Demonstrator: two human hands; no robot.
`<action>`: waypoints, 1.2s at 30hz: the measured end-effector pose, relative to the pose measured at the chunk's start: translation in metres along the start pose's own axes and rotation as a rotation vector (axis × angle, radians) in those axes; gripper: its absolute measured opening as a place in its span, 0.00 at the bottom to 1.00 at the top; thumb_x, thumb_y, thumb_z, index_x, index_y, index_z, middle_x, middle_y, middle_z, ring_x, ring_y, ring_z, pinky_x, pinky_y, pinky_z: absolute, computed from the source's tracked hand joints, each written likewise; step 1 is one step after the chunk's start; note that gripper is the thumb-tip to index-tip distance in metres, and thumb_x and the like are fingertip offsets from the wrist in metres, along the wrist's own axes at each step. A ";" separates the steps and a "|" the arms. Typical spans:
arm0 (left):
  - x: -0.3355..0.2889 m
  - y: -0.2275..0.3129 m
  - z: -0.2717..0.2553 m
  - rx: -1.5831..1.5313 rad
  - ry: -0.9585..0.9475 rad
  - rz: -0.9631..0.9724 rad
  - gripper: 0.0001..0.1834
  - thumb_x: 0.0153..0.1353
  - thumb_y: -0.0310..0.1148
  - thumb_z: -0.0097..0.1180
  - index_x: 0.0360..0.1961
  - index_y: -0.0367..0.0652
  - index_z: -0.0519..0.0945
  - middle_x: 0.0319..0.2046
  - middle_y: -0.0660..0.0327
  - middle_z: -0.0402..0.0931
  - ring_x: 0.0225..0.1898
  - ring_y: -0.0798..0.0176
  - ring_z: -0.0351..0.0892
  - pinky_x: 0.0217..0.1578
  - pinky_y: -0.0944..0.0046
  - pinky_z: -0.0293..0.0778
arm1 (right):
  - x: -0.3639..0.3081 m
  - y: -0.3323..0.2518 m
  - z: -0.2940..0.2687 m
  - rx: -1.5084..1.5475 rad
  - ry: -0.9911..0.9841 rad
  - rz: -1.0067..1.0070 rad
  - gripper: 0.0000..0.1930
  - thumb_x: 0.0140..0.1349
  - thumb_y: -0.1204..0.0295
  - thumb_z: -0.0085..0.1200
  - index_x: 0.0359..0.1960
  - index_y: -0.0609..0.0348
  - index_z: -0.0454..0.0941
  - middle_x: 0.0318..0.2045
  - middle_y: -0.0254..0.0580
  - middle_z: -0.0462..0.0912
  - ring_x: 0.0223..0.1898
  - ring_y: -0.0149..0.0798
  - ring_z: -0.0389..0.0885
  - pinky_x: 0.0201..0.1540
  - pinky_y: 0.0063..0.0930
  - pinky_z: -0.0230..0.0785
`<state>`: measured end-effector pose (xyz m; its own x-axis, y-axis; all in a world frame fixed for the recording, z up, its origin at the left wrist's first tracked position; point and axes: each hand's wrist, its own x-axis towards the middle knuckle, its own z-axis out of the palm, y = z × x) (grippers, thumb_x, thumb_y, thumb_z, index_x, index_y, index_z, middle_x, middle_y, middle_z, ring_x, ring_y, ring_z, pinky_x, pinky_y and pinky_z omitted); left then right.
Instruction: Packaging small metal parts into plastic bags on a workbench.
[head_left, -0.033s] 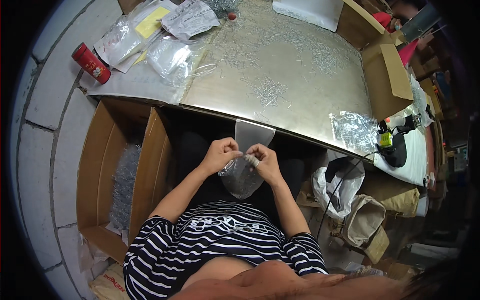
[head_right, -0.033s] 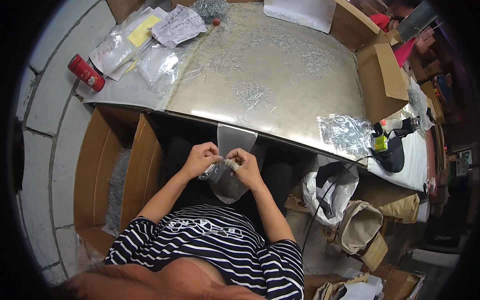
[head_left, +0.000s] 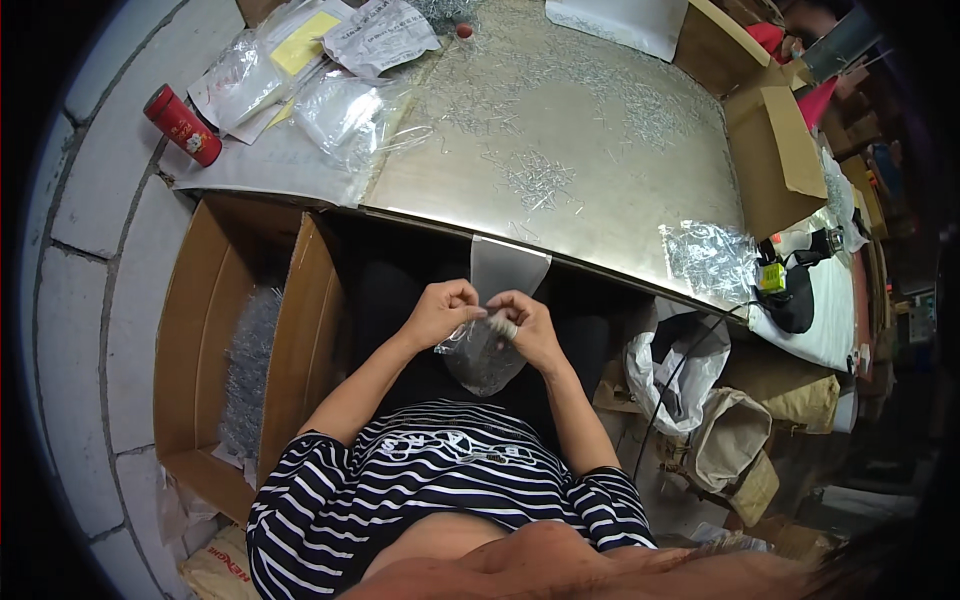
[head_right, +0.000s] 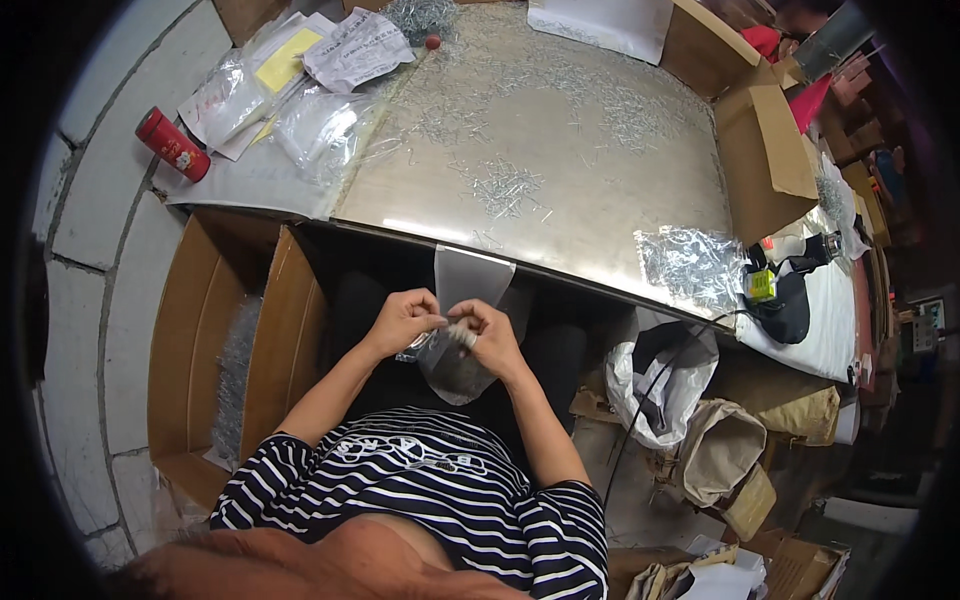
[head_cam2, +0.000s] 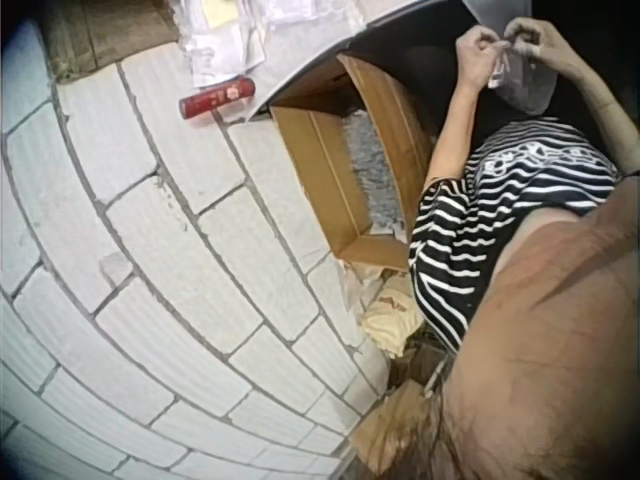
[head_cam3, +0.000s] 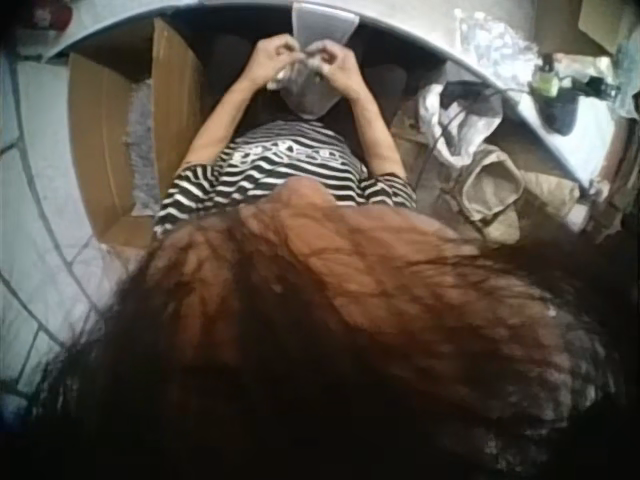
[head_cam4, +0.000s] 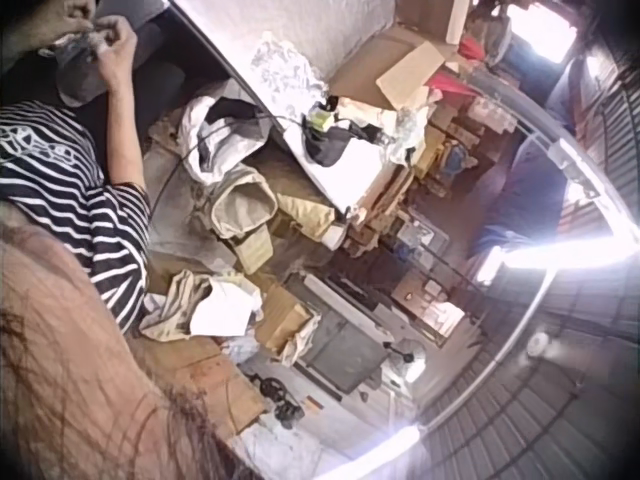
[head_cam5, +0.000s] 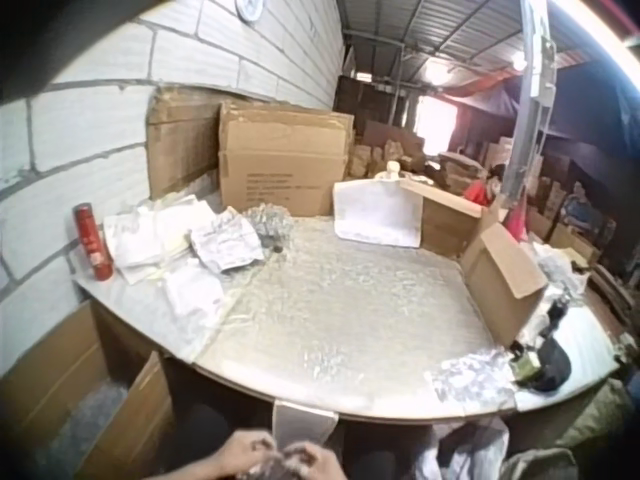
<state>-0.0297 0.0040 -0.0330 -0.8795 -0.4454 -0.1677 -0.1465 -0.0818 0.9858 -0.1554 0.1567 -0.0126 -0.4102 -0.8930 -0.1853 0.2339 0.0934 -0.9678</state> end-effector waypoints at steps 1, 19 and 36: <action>-0.004 -0.009 0.001 -0.064 -0.057 -0.019 0.07 0.55 0.22 0.65 0.27 0.39 0.76 0.18 0.71 0.71 0.19 0.83 0.64 0.20 0.77 0.60 | -0.006 0.006 0.000 0.030 -0.069 0.019 0.10 0.59 0.77 0.60 0.42 0.62 0.76 0.25 0.29 0.76 0.25 0.21 0.74 0.25 0.18 0.69; 0.007 -0.057 0.001 0.321 -0.034 -0.066 0.17 0.46 0.27 0.70 0.37 0.32 0.79 0.26 0.54 0.80 0.28 0.64 0.80 0.32 0.64 0.75 | -0.007 0.000 -0.049 -0.957 0.161 -0.232 0.06 0.56 0.74 0.60 0.35 0.60 0.83 0.31 0.48 0.83 0.35 0.48 0.83 0.39 0.34 0.74; 0.010 -0.114 0.000 -0.986 -0.190 -0.498 0.37 0.67 0.62 0.41 0.42 0.32 0.81 0.32 0.55 0.83 0.33 0.61 0.83 0.36 0.63 0.80 | 0.084 -0.051 -0.009 -1.259 0.328 -0.422 0.25 0.58 0.79 0.48 0.60 0.59 0.70 0.64 0.55 0.67 0.68 0.57 0.60 0.67 0.48 0.55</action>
<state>-0.0218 0.0088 -0.1474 -0.8900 -0.0293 -0.4550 -0.1530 -0.9208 0.3587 -0.2098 0.0812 0.0198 -0.4790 -0.8254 0.2987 -0.8407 0.3336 -0.4265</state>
